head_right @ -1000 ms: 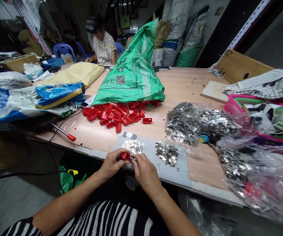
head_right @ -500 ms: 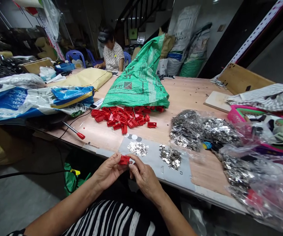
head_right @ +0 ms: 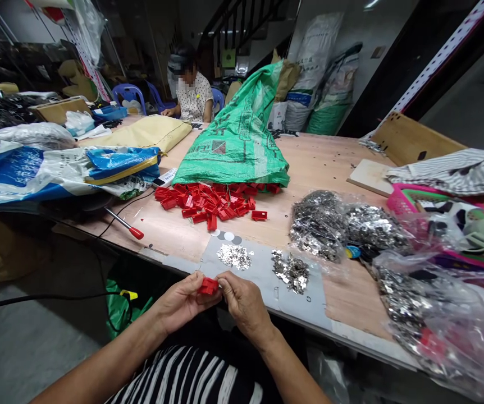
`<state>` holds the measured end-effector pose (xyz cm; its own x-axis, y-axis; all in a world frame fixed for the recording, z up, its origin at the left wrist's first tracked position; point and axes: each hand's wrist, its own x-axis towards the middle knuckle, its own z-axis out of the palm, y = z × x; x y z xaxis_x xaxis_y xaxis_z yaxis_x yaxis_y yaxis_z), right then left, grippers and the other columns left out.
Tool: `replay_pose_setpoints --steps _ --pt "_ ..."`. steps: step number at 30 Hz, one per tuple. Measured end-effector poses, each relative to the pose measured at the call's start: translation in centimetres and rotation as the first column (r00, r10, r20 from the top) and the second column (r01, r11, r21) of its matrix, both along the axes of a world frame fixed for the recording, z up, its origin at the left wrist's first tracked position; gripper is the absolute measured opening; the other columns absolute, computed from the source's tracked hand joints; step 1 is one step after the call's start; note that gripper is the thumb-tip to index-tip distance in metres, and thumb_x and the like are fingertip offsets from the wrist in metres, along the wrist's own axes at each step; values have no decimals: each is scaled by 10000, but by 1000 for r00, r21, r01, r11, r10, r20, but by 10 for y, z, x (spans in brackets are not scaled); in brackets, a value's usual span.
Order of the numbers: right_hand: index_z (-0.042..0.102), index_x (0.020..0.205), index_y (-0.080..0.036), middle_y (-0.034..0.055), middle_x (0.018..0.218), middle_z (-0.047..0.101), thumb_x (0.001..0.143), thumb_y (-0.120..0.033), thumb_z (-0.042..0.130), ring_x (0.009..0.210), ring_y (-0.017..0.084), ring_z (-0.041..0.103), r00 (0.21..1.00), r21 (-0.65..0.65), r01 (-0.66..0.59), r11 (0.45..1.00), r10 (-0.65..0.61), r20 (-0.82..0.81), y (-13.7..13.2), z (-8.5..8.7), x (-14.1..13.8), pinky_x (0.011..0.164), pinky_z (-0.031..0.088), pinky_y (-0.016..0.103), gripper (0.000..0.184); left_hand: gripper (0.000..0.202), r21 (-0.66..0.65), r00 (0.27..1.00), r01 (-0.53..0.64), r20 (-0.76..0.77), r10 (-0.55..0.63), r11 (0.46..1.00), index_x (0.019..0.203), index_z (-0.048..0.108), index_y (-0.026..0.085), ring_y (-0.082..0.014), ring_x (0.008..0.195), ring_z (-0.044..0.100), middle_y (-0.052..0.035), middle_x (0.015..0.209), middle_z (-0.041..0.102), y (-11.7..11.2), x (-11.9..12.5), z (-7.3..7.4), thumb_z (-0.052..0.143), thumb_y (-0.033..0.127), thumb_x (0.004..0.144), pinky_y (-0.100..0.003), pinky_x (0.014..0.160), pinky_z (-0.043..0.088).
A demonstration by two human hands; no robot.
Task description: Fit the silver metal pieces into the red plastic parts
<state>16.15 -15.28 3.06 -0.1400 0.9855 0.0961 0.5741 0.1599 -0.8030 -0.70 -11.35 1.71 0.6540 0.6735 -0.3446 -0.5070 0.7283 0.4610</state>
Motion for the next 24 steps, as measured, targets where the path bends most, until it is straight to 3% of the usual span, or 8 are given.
replay_pose_setpoints --steps 3,5,8,11,15,17,22,24 --pt "612 1083 -234 -19 610 578 988 -411 299 568 149 565 999 -68 34 997 -34 8 2 -2 4 599 424 243 372 236 152 975 -22 -215 55 988 723 535 156 -148 774 644 -30 823 672 3 -18 -12 724 297 740 -333 861 472" --pt "588 1096 -232 -19 633 588 978 -417 318 594 156 577 989 -88 134 987 -128 71 3 -3 16 607 425 252 347 261 335 870 -38 -453 196 942 691 531 160 -135 723 603 -8 756 640 8 -38 -26 716 341 726 -280 763 465" --pt "581 1010 -225 21 838 661 929 -387 424 758 189 621 913 -41 351 935 -332 239 1 -6 47 668 437 279 239 269 606 533 112 -706 467 788 643 546 173 -145 643 532 15 627 543 16 -78 -57 646 404 738 -279 675 444" --pt "572 979 -219 43 1011 657 881 -297 488 862 213 624 757 45 524 850 -490 431 -3 -8 83 717 441 305 151 214 710 194 284 -701 686 645 706 580 199 -204 772 572 -29 783 601 23 -120 -90 557 403 765 -348 757 471" --pt "569 957 -208 58 1021 635 872 -289 522 880 228 616 609 83 554 828 -471 638 -9 -7 107 681 435 307 126 194 668 -93 461 -618 781 584 833 627 187 -327 1075 550 -119 1014 614 28 -143 -113 561 336 729 -487 909 452" --pt "562 953 -209 53 1001 625 867 -311 544 862 222 614 582 92 546 832 -457 673 -9 -6 107 654 428 300 134 224 670 -89 519 -576 813 531 905 641 174 -341 1081 557 -133 1047 627 27 -135 -108 575 308 738 -511 907 457" --pt "555 886 -224 21 931 610 862 -273 529 806 192 610 628 97 500 860 -438 643 -6 -10 97 622 415 284 61 146 835 329 530 -360 873 144 963 624 224 -188 863 628 -31 888 675 25 -81 -59 515 198 870 -343 812 512" --pt "553 862 -226 16 913 603 860 -264 513 796 189 609 655 99 473 875 -424 625 -6 -14 95 623 417 285 56 145 866 421 498 -278 863 36 975 608 224 -174 852 620 -25 878 667 31 -55 -39 529 169 866 -318 795 513"
